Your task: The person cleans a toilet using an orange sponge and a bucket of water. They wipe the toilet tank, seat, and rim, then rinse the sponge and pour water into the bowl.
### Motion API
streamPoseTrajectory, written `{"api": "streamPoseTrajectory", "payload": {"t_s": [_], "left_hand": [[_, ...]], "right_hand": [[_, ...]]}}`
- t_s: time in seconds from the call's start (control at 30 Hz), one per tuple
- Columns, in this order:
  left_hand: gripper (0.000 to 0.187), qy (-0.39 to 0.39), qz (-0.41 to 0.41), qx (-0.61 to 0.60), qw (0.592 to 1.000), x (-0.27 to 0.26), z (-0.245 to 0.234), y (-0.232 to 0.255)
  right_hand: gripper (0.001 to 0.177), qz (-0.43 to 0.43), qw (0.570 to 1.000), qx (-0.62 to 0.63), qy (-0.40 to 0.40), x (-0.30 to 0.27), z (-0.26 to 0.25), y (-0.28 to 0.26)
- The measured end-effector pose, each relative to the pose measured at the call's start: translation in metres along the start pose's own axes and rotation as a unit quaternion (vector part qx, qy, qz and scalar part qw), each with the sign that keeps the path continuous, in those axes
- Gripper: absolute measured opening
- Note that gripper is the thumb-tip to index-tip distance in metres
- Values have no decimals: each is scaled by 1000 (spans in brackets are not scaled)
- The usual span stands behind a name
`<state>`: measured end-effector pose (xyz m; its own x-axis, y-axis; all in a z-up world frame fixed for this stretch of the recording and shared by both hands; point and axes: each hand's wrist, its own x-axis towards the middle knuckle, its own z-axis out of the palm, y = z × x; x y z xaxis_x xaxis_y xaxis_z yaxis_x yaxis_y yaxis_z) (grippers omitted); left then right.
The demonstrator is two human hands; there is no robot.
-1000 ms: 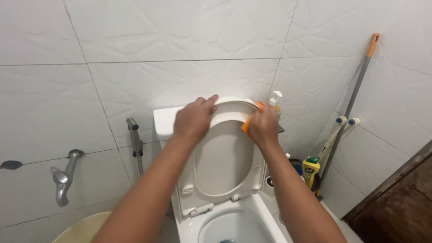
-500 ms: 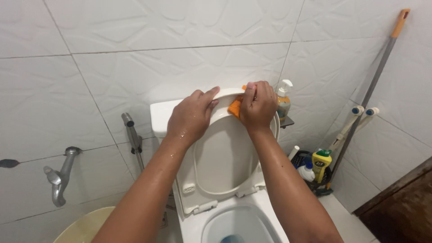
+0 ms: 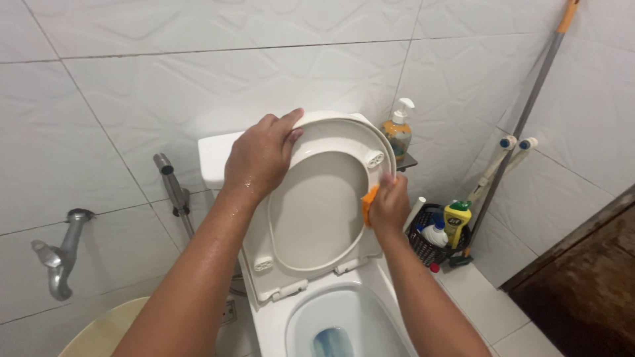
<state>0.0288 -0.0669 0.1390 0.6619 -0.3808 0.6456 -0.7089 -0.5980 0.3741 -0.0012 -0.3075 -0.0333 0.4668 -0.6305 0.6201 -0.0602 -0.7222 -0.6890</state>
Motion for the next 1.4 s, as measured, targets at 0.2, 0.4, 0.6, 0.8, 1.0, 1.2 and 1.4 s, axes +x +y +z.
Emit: {"api": "streamPoseTrajectory", "payload": {"t_s": [0.2, 0.4, 0.6, 0.8, 1.0, 1.2, 1.4], "left_hand": [[31, -1, -12, 7, 1000, 1, 0, 1], [31, -26, -47, 1, 999, 2, 5, 0], [30, 4, -9, 0, 1000, 1, 3, -1], [30, 9, 6, 2, 1000, 0, 4, -2], [31, 13, 1, -6, 1000, 0, 6, -3], [29, 30, 16, 7, 999, 1, 6, -3], [30, 20, 6, 6, 1000, 1, 6, -2]], "right_hand": [[49, 61, 994, -50, -73, 25, -10, -21], [39, -15, 965, 240, -107, 22, -12, -12], [47, 21, 963, 206, -169, -5, -22, -3], [39, -127, 986, 89, -54, 30, -7, -8], [30, -39, 995, 44, -82, -18, 1, 35], [36, 97, 979, 4, -180, -14, -10, 26], [31, -129, 978, 145, -83, 27, -7, -8]]}}
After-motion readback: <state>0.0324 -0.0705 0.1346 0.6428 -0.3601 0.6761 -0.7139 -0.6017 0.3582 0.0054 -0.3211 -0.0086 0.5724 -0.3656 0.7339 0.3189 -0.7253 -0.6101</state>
